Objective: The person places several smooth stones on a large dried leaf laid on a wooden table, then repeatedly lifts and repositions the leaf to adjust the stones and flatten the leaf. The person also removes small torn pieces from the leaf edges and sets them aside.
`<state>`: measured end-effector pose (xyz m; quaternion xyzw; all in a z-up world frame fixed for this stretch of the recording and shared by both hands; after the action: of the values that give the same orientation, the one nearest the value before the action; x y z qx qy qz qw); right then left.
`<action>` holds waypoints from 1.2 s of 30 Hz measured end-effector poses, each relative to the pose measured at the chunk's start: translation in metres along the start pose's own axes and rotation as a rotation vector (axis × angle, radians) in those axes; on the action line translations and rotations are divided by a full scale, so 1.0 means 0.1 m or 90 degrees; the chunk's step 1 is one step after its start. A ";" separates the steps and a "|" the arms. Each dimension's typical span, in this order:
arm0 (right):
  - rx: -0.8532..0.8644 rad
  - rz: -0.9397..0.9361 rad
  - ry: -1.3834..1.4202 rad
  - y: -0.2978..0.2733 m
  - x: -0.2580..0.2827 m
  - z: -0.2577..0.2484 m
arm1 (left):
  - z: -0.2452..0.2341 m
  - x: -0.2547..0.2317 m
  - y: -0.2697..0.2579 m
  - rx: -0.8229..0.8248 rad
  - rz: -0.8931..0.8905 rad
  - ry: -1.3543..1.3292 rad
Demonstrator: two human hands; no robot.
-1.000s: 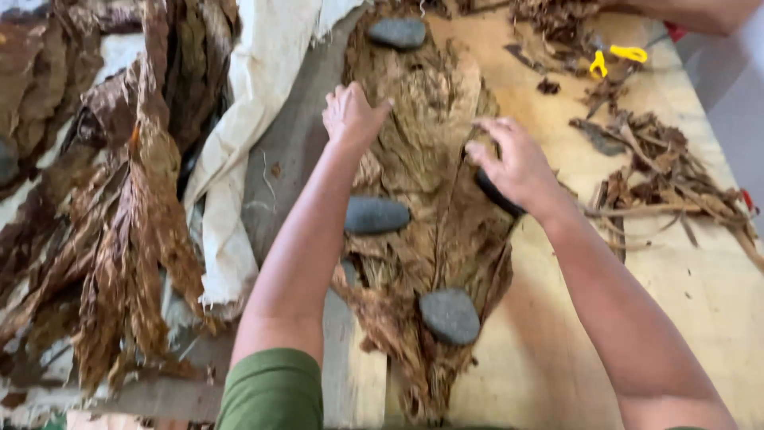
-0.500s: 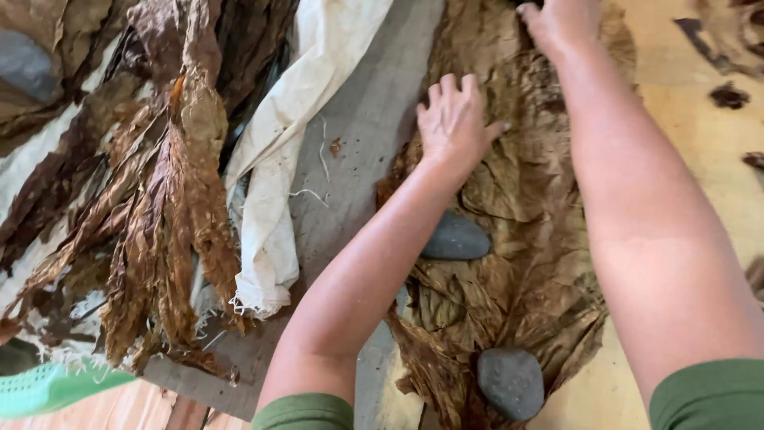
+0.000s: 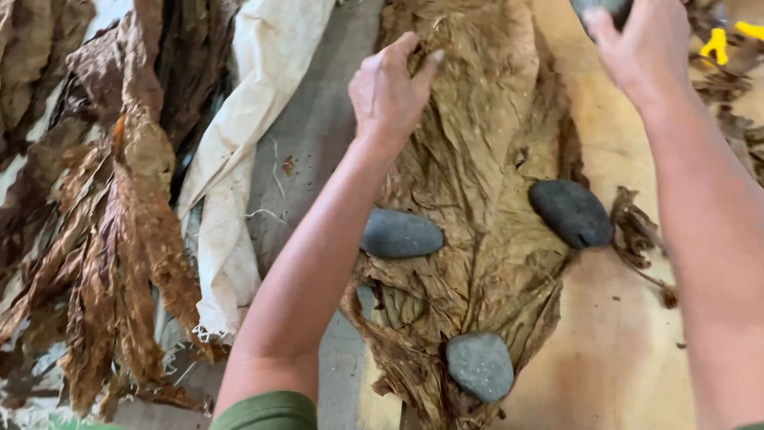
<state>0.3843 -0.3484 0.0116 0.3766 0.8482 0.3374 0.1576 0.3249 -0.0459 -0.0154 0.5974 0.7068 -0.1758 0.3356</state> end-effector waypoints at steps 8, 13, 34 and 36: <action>0.347 0.252 -0.306 -1.18 0.10 -0.37 | -0.27 0.09 -0.33 -0.335 0.383 0.067; 0.359 0.325 -0.108 -0.48 0.36 -0.46 | -0.53 -0.18 -0.59 -0.397 0.492 0.058; 0.190 0.503 0.348 -0.22 -0.99 1.08 | -0.48 0.12 -0.49 -0.328 0.461 0.062; 0.179 0.455 0.252 -0.12 -0.88 1.37 | -0.33 0.28 -0.33 -0.297 0.371 0.047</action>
<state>0.5081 -0.3576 -0.0943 0.5928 0.7158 0.3179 -0.1874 0.2826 -0.0111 -0.0162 0.6870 0.5396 0.1147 0.4729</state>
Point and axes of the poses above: each hand's wrist, its own y-axis towards the middle knuckle, its own z-axis out of the palm, x = y × z, the point moved 4 cm from there along y, towards the middle knuckle, and after that the axes turned 3 degrees about -z, right-handed, at the moved point
